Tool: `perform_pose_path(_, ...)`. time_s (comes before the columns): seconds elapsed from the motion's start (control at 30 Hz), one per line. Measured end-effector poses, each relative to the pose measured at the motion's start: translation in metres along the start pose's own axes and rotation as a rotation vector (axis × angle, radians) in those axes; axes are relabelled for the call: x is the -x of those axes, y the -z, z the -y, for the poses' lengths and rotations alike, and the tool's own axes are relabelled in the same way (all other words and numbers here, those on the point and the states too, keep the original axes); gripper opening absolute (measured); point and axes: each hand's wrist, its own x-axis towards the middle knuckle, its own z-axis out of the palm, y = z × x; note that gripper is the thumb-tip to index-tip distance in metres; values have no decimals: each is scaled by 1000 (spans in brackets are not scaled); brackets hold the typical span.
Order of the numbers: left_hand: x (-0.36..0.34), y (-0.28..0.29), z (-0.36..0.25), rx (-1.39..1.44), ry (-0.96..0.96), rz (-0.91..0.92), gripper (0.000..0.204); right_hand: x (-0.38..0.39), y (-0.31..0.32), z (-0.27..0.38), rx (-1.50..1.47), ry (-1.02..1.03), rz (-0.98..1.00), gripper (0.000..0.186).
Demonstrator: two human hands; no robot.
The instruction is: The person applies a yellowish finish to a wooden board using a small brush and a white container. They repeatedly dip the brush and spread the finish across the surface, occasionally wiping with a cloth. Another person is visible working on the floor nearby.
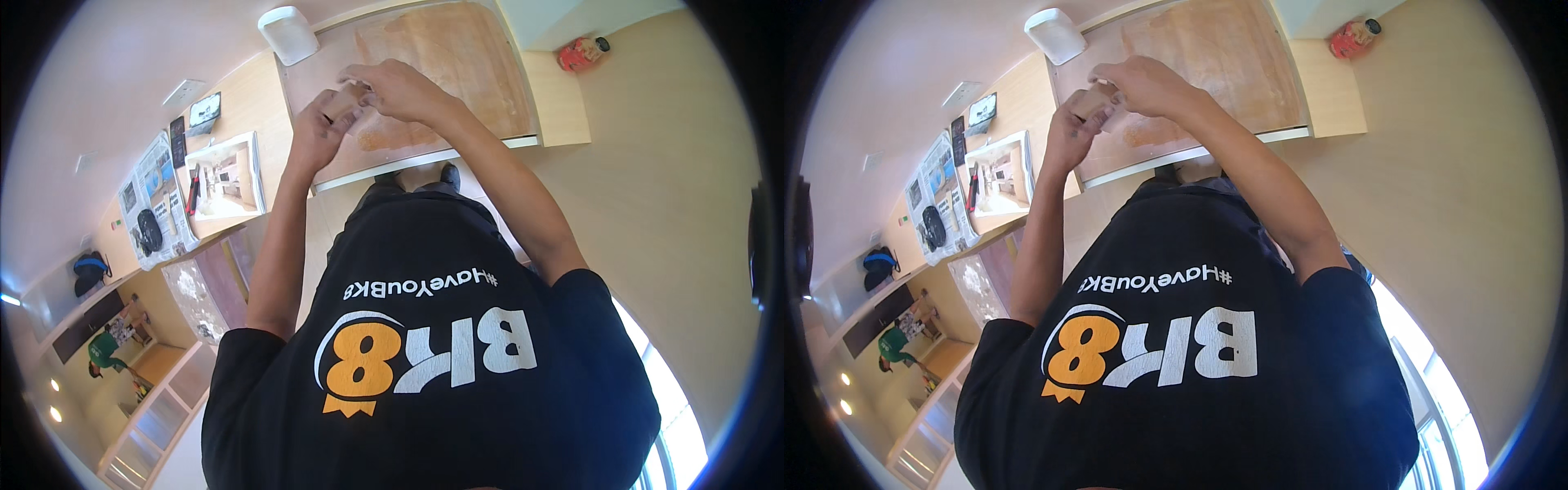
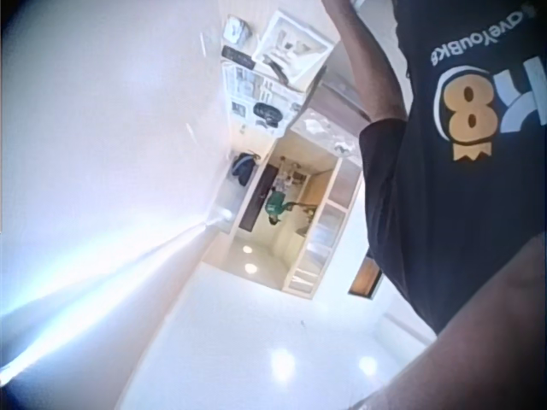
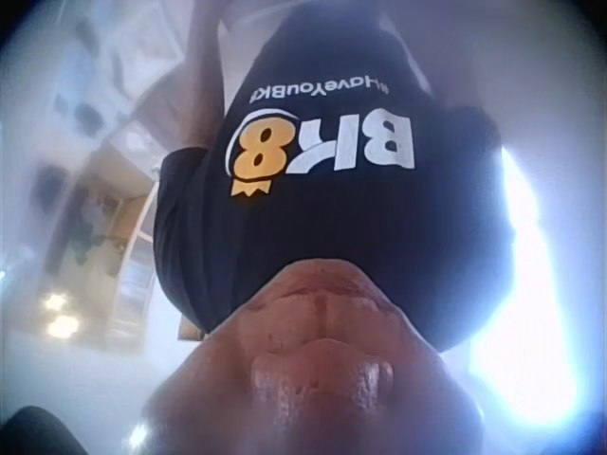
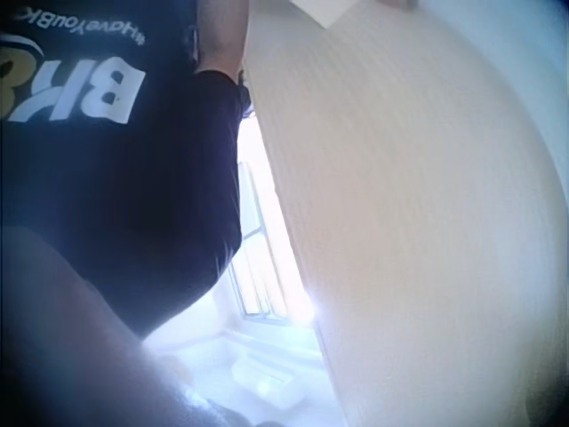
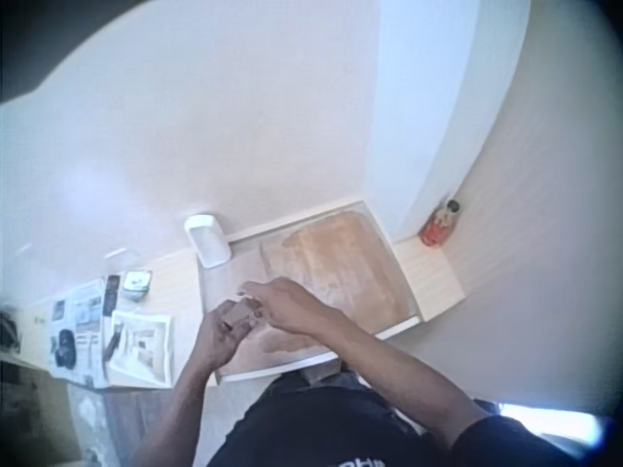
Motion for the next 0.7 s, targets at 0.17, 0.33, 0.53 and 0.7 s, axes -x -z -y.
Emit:
perform_pose_path(0.17, -9, -9, 46, 122, -119, -280, 30, 14, 10, -28, -21, 23, -323, 44)
perform_pose_path(0.33, -4, -33, 94, 134, -87, -415, 22, 113, 30, -84, -245, -336, -250, 36)
perform_pose_path(0.53, 3, -84, 106, -19, -386, -457, 24, 221, -2, -94, -361, -587, -346, 21)
perform_pose_path(0.7, 34, -111, 113, -61, -458, -311, 36, 253, -16, -88, -464, -655, -327, 17)
